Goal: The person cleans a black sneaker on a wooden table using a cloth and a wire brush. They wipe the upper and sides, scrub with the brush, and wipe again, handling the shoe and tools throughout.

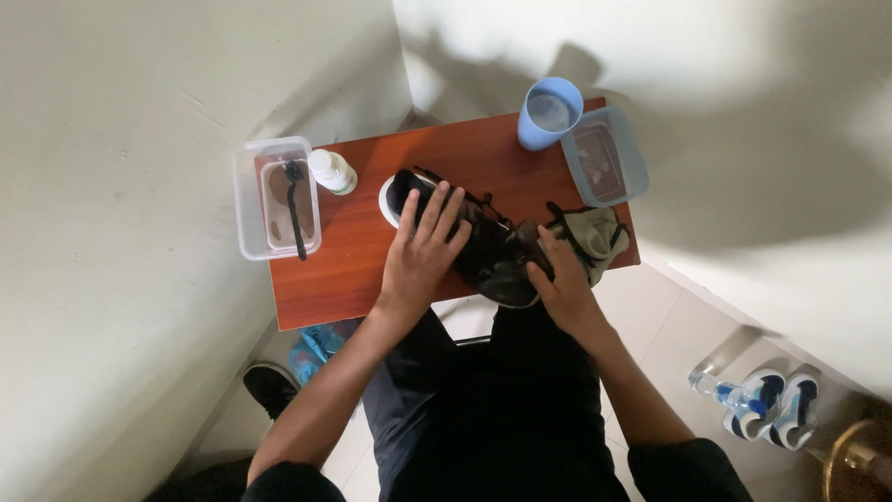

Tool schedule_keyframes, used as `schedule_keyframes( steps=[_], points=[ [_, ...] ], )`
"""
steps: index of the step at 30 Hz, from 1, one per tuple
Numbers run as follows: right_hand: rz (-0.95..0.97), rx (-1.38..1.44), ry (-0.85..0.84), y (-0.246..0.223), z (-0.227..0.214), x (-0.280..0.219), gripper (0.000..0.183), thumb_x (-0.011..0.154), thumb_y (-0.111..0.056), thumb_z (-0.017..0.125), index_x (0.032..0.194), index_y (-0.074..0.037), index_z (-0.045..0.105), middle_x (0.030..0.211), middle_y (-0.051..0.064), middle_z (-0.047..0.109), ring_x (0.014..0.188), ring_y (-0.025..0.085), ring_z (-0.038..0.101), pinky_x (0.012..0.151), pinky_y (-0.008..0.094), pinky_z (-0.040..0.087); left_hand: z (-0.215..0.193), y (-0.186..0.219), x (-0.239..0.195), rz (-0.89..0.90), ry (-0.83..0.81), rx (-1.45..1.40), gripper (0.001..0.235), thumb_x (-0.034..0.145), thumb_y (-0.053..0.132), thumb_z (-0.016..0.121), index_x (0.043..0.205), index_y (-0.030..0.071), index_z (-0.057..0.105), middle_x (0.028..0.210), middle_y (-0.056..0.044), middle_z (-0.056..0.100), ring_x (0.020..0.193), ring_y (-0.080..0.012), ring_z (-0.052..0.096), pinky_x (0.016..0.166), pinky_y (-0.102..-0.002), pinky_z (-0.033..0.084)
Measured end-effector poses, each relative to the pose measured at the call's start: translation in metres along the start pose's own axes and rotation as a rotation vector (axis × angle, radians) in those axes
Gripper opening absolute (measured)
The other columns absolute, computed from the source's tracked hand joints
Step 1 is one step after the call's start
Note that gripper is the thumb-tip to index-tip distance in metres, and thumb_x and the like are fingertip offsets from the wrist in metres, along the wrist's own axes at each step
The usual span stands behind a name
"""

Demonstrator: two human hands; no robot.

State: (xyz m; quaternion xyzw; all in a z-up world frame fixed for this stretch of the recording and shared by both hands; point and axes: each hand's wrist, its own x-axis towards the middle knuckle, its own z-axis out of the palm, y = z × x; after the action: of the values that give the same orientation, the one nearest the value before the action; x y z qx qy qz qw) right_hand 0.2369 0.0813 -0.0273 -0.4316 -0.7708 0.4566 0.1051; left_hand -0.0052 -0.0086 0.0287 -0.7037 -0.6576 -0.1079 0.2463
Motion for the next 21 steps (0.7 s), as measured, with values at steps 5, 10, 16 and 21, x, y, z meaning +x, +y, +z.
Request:
schedule_keyframes(
  steps=[5, 10, 16, 21],
  points=[
    [-0.019, -0.076, 0.019, 0.002, 0.007, -0.021, 0.062, 0.106, -0.035, 0.049, 0.161, -0.011, 0.032, 0.145, 0.017, 0.045, 0.134, 0.032, 0.045, 0.112, 0.047, 0.036, 0.013, 0.034, -0.037, -0.093, 0.030, -0.187, 0.025, 0.092, 0.018, 0.067, 0.116, 0.016, 0.063, 0.149, -0.011, 0.053, 0.144, -0.0288, 0.044, 0.119, -0.059, 0.032],
    [-0.360, -0.535, 0.219, 0.023, 0.026, -0.028, 0.050, 0.101, -0.030, 0.059, 0.148, -0.015, 0.056, 0.098, 0.010, 0.059, 0.085, 0.027, 0.060, 0.073, 0.038, 0.052, 0.043, 0.055, -0.066, -0.111, 0.065, -0.312, 0.033, 0.093, 0.026, 0.058, 0.124, 0.015, 0.066, 0.149, -0.006, 0.055, 0.144, -0.0246, 0.045, 0.119, -0.061, 0.030],
    [-0.497, -0.863, 0.237, 0.011, 0.047, 0.000, 0.053, 0.094, -0.028, 0.063, 0.146, -0.018, 0.056, 0.091, 0.006, 0.054, 0.070, 0.019, 0.052, 0.060, 0.034, 0.044, 0.050, 0.059, -0.069, -0.162, 0.065, -0.343, 0.036, 0.089, 0.030, 0.065, 0.121, 0.015, 0.068, 0.148, -0.003, 0.057, 0.143, -0.0211, 0.047, 0.120, -0.061, 0.029],
    [-0.544, -0.891, 0.283, 0.006, 0.050, 0.011, 0.053, 0.096, -0.027, 0.060, 0.147, -0.018, 0.054, 0.090, 0.004, 0.051, 0.071, 0.018, 0.052, 0.062, 0.033, 0.044, 0.055, 0.054, -0.071, -0.165, 0.033, -0.294, 0.044, 0.091, 0.043, 0.066, 0.127, 0.017, 0.066, 0.149, 0.000, 0.056, 0.144, -0.0169, 0.044, 0.125, -0.059, 0.022]
  ],
)
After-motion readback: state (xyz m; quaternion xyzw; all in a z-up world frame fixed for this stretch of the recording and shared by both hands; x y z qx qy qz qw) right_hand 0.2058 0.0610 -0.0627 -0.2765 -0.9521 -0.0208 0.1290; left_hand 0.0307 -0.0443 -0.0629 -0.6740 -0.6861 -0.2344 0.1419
